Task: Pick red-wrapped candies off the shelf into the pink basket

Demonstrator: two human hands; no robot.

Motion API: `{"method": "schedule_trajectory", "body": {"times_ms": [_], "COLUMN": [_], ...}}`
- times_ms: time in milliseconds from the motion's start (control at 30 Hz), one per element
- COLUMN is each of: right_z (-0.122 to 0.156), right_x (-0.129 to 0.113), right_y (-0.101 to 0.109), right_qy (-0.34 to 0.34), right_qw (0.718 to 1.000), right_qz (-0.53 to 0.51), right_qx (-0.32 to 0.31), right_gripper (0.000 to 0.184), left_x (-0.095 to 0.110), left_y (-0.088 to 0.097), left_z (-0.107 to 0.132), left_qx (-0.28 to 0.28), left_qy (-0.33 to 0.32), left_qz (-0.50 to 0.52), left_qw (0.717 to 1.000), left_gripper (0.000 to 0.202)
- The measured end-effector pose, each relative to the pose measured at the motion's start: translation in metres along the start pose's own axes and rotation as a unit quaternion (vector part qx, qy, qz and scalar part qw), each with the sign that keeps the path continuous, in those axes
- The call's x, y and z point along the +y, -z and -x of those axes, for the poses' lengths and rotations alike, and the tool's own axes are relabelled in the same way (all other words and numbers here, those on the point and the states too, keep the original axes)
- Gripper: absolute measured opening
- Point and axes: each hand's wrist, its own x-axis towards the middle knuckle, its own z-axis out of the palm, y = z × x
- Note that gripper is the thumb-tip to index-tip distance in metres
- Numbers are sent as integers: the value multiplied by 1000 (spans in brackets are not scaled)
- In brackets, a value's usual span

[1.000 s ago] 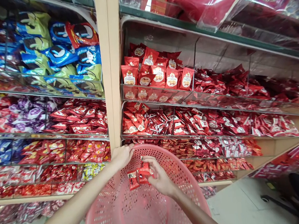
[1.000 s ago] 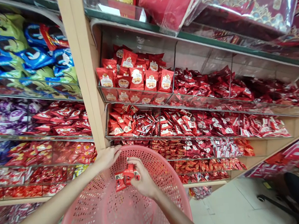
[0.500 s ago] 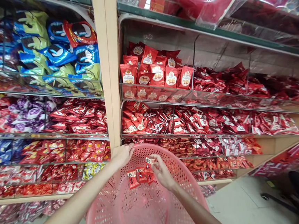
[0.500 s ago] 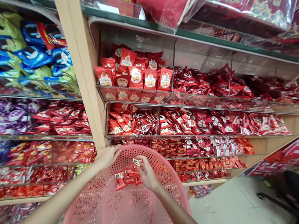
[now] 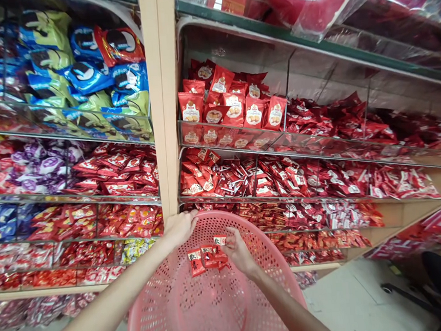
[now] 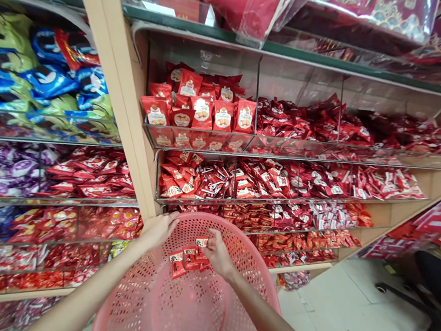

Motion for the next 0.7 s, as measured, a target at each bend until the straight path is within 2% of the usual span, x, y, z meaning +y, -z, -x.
{"method": "schedule_trajectory", "body": {"times_ms": [133, 267, 500, 700], "right_z": [-3, -3, -6, -10], "right_x": [4, 3, 9, 11], "right_y": [1, 0, -10, -18], "right_qy": [-26, -35, 6, 43], "right_qw": [999, 998, 995, 986], "right_qz": [-30, -6, 89, 144], "right_qx": [16, 42, 50, 66], "right_gripper": [51, 45, 27, 23], "left_x": [-1, -2, 0, 1], "left_y": [-1, -2, -1, 0], "left_z": [0, 0, 0, 2], "left_qx": [6, 13, 19, 24], "left_qy": [-8, -15, -15, -12], "left_qz": [-3, -5, -8, -11], "left_qw": [1000, 1000, 1000, 1000], "left_gripper": [43, 42, 43, 43]}}
